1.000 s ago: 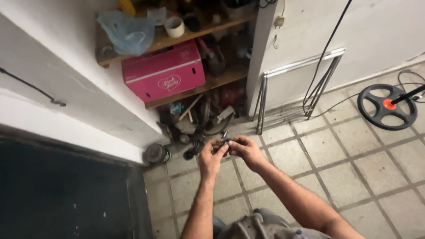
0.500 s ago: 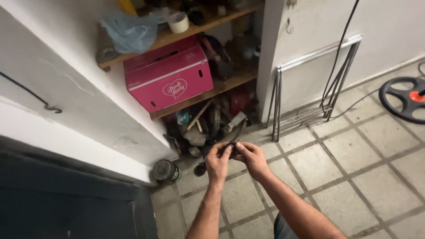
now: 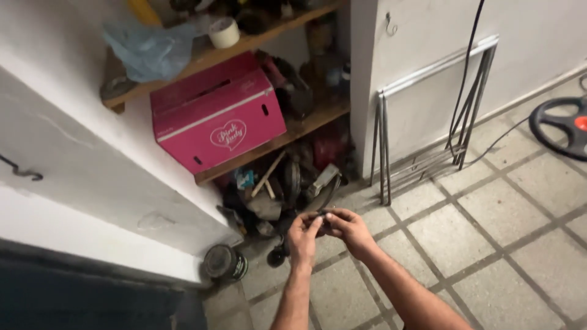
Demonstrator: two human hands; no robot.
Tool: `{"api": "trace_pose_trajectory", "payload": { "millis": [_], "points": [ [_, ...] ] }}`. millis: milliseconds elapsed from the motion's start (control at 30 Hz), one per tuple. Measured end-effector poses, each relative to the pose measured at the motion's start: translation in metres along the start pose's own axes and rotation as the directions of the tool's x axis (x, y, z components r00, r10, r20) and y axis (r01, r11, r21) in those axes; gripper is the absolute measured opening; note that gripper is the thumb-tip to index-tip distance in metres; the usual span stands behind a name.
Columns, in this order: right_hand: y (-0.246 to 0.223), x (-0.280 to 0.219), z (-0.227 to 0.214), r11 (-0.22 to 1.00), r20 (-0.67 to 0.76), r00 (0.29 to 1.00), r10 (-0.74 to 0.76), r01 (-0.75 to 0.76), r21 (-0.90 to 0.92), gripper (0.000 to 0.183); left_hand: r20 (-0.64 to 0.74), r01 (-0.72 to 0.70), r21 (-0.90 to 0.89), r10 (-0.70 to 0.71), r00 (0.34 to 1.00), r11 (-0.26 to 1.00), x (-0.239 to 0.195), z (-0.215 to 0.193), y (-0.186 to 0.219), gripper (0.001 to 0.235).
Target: Inspecting, cleaning, and testing various mechanical and electrical components on a workbench.
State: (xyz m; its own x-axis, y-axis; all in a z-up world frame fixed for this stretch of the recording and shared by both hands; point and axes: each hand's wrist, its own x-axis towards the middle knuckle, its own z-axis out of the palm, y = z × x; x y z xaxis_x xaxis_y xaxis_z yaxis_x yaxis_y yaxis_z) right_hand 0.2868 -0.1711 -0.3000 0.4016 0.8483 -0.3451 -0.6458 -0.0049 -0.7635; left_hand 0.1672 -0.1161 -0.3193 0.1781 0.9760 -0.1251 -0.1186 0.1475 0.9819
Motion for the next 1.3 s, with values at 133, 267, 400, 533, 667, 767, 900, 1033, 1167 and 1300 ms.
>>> {"api": "trace_pose_trajectory", "payload": {
  "millis": [133,267,400,533,667,767,900,1033,1167,1300],
  "points": [
    [-0.048,-0.009,0.014,0.997,0.087,0.996,-0.026,0.032,-0.068,0.038,0.079,0.066,-0.158,-0.054,0.995,0.985,0.003,0.015,0.033,0.015],
    [-0.072,0.009,0.016,0.994,0.122,0.992,-0.033,0.045,-0.103,0.038,0.088,0.0,-0.191,0.017,0.996,0.982,0.016,0.038,0.057,0.019],
    [-0.075,0.031,0.004,0.987,0.086,0.989,-0.122,0.13,-0.098,0.03,0.181,0.033,-0.107,-0.013,0.983,0.994,0.022,0.055,0.076,0.028],
    [-0.118,0.017,0.017,0.996,0.05,0.995,-0.086,0.088,-0.031,0.027,0.179,0.008,-0.09,0.008,0.984,0.996,0.024,0.08,0.104,0.018],
    [-0.17,0.008,0.03,0.993,0.096,0.99,-0.106,0.11,-0.038,0.025,0.144,-0.013,-0.08,0.024,0.989,0.997,0.02,0.109,0.158,0.016],
    [-0.212,0.004,0.036,0.994,0.078,0.991,-0.105,0.107,-0.028,0.028,0.08,0.014,-0.037,-0.011,0.997,0.999,0.013,0.133,0.194,0.018],
    [-0.263,-0.022,0.048,0.998,0.155,0.988,-0.018,0.027,-0.056,0.028,0.04,0.04,0.006,-0.04,0.998,0.999,-0.011,0.151,0.237,0.018],
    [-0.291,-0.039,0.054,0.986,0.151,0.988,0.044,-0.018,-0.169,0.026,0.087,0.107,-0.08,-0.1,0.991,0.991,-0.031,0.156,0.256,0.023],
    [-0.298,-0.049,0.071,0.979,0.099,0.992,0.082,-0.062,-0.196,0.021,0.092,0.114,-0.011,-0.113,0.989,0.993,-0.031,0.146,0.273,0.027],
    [-0.303,-0.05,0.107,0.982,0.176,0.984,0.014,0.02,-0.188,0.028,0.11,-0.141,0.143,0.126,0.986,0.98,-0.011,0.128,0.294,0.02]
  ]
}}
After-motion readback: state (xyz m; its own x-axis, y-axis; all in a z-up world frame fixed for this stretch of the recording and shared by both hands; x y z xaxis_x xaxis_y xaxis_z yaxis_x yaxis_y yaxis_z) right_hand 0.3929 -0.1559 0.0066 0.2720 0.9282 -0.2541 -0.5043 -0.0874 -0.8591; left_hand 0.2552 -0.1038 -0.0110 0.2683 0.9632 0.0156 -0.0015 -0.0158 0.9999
